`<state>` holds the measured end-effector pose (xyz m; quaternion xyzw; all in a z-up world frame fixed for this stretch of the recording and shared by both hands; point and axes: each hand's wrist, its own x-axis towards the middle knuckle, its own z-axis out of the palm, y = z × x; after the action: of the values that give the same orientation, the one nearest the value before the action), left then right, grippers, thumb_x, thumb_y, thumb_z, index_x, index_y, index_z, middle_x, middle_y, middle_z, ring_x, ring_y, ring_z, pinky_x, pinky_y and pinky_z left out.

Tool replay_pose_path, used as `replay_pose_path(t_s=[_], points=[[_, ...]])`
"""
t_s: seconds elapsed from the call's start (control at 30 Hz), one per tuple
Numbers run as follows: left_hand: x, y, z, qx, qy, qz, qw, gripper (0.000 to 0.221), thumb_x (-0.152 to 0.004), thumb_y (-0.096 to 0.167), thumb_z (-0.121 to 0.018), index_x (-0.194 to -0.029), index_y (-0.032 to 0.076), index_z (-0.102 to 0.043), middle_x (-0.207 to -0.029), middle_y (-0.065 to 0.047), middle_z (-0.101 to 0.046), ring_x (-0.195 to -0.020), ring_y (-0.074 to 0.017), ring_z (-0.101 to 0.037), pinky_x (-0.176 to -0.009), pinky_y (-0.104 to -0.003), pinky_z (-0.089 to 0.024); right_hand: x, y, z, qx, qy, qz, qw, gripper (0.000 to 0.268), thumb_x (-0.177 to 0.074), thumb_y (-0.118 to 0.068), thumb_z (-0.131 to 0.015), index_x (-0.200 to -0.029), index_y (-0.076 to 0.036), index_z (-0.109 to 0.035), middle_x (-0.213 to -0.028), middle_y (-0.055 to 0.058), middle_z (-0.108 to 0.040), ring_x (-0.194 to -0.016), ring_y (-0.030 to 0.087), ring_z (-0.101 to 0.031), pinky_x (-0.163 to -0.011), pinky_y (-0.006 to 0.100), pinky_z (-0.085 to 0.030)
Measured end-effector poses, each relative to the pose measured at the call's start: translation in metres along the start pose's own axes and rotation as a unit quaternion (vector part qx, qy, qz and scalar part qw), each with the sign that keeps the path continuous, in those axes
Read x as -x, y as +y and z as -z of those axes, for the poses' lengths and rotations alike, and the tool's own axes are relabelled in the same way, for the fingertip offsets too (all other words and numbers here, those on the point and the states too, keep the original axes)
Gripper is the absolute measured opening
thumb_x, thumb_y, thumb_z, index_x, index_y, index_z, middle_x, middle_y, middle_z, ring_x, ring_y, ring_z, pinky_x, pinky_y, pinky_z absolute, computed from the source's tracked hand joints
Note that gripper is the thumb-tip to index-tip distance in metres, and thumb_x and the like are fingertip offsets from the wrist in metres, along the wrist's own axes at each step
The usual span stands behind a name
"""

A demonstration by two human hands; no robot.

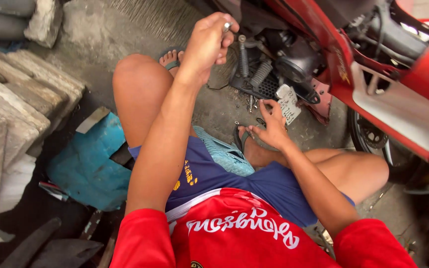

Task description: A person uses a wrench to remove a bolt from a motorcycle frame and then manipulates a small screw.

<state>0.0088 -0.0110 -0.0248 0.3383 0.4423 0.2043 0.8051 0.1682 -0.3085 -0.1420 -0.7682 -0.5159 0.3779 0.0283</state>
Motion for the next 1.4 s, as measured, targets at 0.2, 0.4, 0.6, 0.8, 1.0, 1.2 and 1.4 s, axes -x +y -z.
replay_pose_path(t_s=[0.2, 0.4, 0.6, 0.8, 1.0, 1.2, 1.4], points=[[0.008, -0.143, -0.041, -0.021, -0.079, 0.078, 0.994, 0.027, -0.097, 0.020, -0.046, -0.100, 0.000, -0.064, -0.063, -0.005, -0.045, -0.042, -0.0071, -0.034, -0.032, -0.022, -0.032, 0.111, -0.110, 0.082, -0.078, 0.251, 0.152, 0.953, 0.097, -0.080, -0.030, -0.087, -0.157, 0.004, -0.038, -0.149, 0.025, -0.030, -0.129, 0.043, -0.045, -0.109, 0.049, -0.037], [0.098, -0.183, -0.101, 0.250, -0.248, 0.193, 0.916, 0.023, -0.105, 0.023, -0.047, -0.103, 0.005, -0.060, -0.068, -0.002, -0.046, -0.054, -0.0125, -0.046, -0.047, -0.026, -0.038, 0.174, -0.142, 0.074, -0.044, 0.265, 0.174, 0.947, 0.092, -0.079, -0.037, -0.086, -0.155, -0.005, -0.046, -0.146, 0.016, -0.038, -0.124, 0.033, -0.047, -0.103, 0.042, -0.031], [0.144, -0.219, -0.089, 0.344, -0.287, 0.221, 0.866, 0.018, -0.106, 0.025, -0.045, -0.104, 0.008, -0.050, -0.063, 0.006, -0.033, -0.048, -0.0032, -0.033, -0.041, -0.017, -0.032, 0.208, -0.123, 0.052, -0.125, 0.320, 0.168, 0.924, 0.060, -0.080, -0.027, -0.086, -0.135, -0.012, -0.069, -0.130, 0.010, -0.060, -0.109, 0.028, -0.058, -0.094, 0.039, -0.039], [0.158, -0.232, -0.080, 0.356, -0.293, 0.202, 0.864, 0.016, -0.107, 0.023, -0.045, -0.105, 0.007, -0.049, -0.064, 0.004, -0.036, -0.050, -0.0077, -0.038, -0.042, -0.021, -0.033, 0.205, -0.116, 0.038, -0.023, 0.445, 0.175, 0.878, 0.020, -0.094, -0.010, -0.075, -0.113, -0.011, -0.078, -0.105, 0.007, -0.064, -0.089, 0.027, -0.058, -0.082, 0.038, -0.040], [0.144, -0.259, -0.074, 0.312, -0.269, 0.190, 0.891, 0.017, -0.108, 0.023, -0.043, -0.106, 0.007, -0.049, -0.067, 0.006, -0.034, -0.052, -0.0058, -0.033, -0.045, -0.021, -0.029, 0.181, -0.121, 0.022, 0.102, 0.478, 0.175, 0.855, 0.012, -0.090, -0.013, -0.079, -0.102, -0.016, -0.078, -0.096, 0.002, -0.059, -0.082, 0.022, -0.054, -0.079, 0.038, -0.038], [0.129, -0.300, -0.058, 0.281, -0.244, 0.180, 0.911, 0.017, -0.108, 0.019, -0.043, -0.107, 0.005, -0.051, -0.069, 0.005, -0.035, -0.059, -0.0088, -0.036, -0.058, -0.025, -0.034, 0.173, -0.131, 0.006, 0.092, 0.494, 0.151, 0.852, 0.006, -0.094, -0.010, -0.071, -0.097, -0.011, -0.076, -0.089, 0.004, -0.056, -0.077, 0.022, -0.054, -0.076, 0.035, -0.036], [0.136, -0.290, -0.054, 0.291, -0.217, 0.191, 0.912, 0.019, -0.110, 0.021, -0.043, -0.105, 0.004, -0.052, -0.068, 0.003, -0.037, -0.064, -0.0128, -0.038, -0.067, -0.028, -0.038, 0.171, -0.129, -0.004, 0.102, 0.491, 0.134, 0.855, 0.008, -0.097, -0.013, -0.067, -0.090, -0.010, -0.070, -0.088, 0.004, -0.054, -0.076, 0.022, -0.054, -0.073, 0.035, -0.036]])
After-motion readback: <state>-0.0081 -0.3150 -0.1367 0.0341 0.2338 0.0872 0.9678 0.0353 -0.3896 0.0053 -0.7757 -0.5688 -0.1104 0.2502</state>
